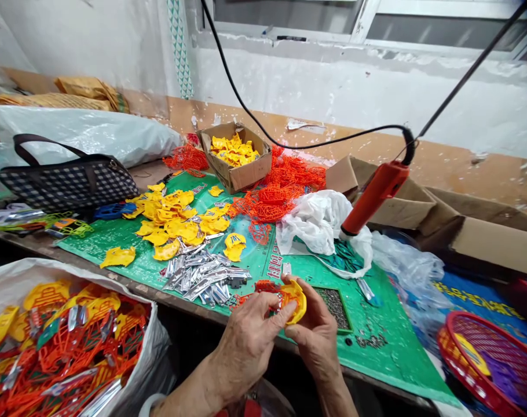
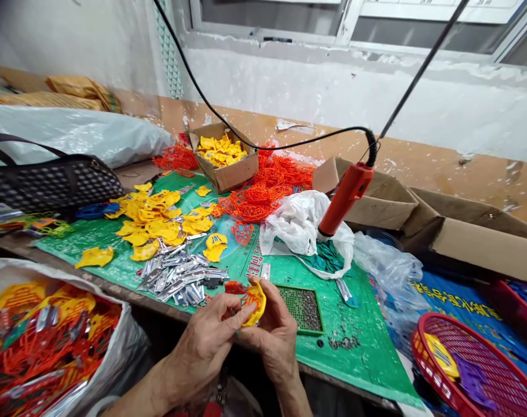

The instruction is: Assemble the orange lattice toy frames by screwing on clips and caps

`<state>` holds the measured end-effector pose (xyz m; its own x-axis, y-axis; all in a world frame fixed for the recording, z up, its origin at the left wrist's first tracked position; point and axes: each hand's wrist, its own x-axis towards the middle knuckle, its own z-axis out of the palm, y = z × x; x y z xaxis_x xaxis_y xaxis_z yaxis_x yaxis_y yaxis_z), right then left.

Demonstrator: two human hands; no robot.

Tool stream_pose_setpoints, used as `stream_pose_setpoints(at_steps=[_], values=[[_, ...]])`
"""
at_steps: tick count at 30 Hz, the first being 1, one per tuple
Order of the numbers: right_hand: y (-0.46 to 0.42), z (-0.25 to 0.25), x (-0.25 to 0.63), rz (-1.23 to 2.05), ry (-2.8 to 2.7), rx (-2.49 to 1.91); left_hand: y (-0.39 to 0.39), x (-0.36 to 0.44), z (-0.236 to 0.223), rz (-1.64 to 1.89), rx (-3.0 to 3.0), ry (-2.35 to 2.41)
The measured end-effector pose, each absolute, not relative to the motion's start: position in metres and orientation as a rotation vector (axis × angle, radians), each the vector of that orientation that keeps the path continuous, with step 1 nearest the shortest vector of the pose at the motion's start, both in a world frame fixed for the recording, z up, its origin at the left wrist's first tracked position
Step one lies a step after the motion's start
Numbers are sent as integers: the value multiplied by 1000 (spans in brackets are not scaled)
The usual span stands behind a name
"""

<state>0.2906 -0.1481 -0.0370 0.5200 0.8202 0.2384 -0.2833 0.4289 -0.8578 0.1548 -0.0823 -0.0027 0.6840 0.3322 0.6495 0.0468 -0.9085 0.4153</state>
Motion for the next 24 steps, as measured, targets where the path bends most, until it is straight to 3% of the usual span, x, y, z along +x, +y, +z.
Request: stream_pose_setpoints(at_steps=[9, 16, 24], values=[[-149, -24, 290, 457, -1121, -1272, -83, 152, 6, 713, 1799, 371], [-141, -3, 307, 988, -1287, -1345, -81, 149, 1, 470, 958, 543], [-133, -17, 302, 907, -1118, -1467, -69, 156, -12, 461, 591, 639]])
